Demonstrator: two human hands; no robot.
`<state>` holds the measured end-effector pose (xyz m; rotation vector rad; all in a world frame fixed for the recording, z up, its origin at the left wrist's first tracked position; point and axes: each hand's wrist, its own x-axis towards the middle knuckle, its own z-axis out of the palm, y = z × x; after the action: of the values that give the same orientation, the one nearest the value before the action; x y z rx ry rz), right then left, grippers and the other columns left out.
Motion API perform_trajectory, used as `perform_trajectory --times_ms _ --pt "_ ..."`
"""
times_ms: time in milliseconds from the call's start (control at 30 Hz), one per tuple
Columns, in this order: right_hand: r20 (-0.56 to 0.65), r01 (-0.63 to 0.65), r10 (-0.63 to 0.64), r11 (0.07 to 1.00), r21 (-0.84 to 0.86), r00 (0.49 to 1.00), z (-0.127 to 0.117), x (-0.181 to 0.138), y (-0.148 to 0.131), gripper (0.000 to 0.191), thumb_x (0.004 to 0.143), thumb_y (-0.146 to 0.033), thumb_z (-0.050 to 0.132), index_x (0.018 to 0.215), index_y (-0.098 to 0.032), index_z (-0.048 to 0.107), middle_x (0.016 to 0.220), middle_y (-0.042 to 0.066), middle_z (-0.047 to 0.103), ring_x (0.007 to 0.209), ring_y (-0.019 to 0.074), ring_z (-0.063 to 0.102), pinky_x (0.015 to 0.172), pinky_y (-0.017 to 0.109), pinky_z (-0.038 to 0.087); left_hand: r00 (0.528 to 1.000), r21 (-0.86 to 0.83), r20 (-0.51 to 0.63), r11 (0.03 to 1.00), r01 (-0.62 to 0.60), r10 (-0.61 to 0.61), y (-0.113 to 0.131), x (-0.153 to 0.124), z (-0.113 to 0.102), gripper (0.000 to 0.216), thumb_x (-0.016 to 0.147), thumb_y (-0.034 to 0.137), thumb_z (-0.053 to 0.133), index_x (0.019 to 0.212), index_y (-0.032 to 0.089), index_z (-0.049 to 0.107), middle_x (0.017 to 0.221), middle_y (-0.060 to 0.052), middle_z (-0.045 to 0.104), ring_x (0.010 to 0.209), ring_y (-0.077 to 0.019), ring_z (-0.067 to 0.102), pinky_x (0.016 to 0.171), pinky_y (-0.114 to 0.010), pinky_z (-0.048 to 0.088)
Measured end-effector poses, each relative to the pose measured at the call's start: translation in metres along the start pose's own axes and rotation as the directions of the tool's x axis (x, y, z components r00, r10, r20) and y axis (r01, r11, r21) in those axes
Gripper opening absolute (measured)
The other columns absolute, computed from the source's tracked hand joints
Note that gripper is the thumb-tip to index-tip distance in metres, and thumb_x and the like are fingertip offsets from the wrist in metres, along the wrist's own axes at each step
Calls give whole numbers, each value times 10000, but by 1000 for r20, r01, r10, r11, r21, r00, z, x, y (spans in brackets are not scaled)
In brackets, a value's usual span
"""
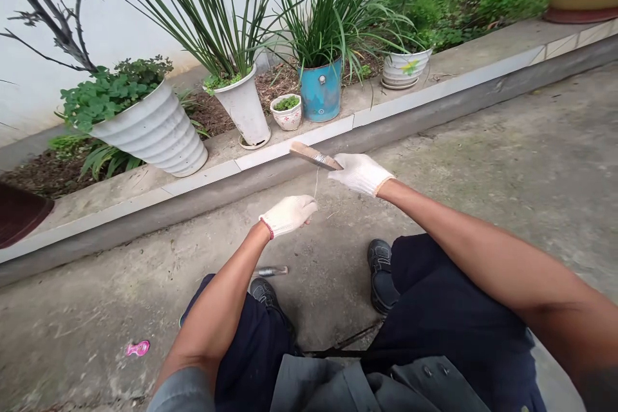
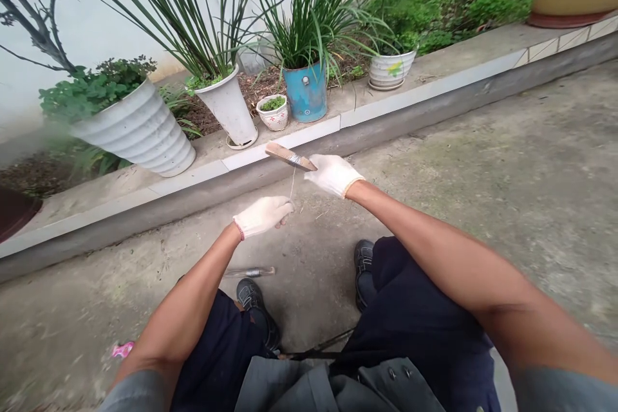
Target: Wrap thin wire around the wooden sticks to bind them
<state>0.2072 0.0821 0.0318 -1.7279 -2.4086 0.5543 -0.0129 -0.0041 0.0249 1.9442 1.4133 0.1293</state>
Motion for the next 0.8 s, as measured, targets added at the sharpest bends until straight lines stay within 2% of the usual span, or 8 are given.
perform_trajectory --times_ms 100,233,367,433,467,567,667,800 --pt "46 -33 43 976 -213 998 6 5 6 281 902 -316 575 1119 -191 701 987 153 742 896 281 700 763 346 464 1000 78 -7 997 -26 27 4 -2 -1 370 1007 418 368 811 211 605 722 6 671 621 -161 607 641 -270 429" --pt "348 144 -12 924 -355 938 18 -7 0 276 777 -153 651 1031 -169 758 999 180 747 932 317 708 790 392 481 991 223 -85 972 -78 99 -2 -1 -10 374 1014 388 365 812 213 626 727 -2 661 685 -177 595 682 -271 414" --pt "632 392 -252 915 -90 733 21 -27 -3 147 699 -256 733 834 -197 729 775 52 711 754 213 665 692 303 448 992 250 -61 964 -88 107 -9 0 -14 368 1017 385 378 831 208 642 741 -6 666 703 -173 599 701 -262 426" --pt "679 367 -346 922 120 648 16 -33 -2 196 707 -351 732 833 -205 696 700 -1 671 662 162 621 631 261 416 994 199 -33 976 -91 100 -10 1 -10 360 1010 411 408 831 208 645 763 -12 680 732 -177 616 711 -259 443" --pt "664 330 -377 922 203 645 12 -34 -2 227 725 -389 719 856 -207 683 689 -13 664 635 147 607 611 248 402 994 168 -22 981 -99 104 -10 1 -8 350 1000 429 438 829 207 648 787 -21 692 751 -181 626 718 -264 453" --pt "482 252 -356 930 269 800 0 -31 -4 266 799 -449 653 909 -207 654 700 -8 672 617 135 598 590 235 375 995 81 -14 992 -93 95 -9 3 0 386 999 485 442 841 202 651 806 -42 707 718 -185 639 698 -287 476" --pt "186 189 -203 978 90 961 -6 -22 -6 295 849 -489 594 900 -204 651 749 33 686 663 164 607 592 257 356 998 24 -42 998 -53 54 -8 5 5 449 1024 502 353 840 201 632 744 -21 689 623 -166 615 652 -281 466" --pt "-4 29 -29 999 -19 1000 -5 -9 -3 357 915 -518 526 1016 -216 685 888 92 729 788 225 659 654 285 397 999 42 -14 999 -31 32 -5 6 8 392 1003 459 391 802 204 612 715 -1 677 597 -154 592 632 -265 435"
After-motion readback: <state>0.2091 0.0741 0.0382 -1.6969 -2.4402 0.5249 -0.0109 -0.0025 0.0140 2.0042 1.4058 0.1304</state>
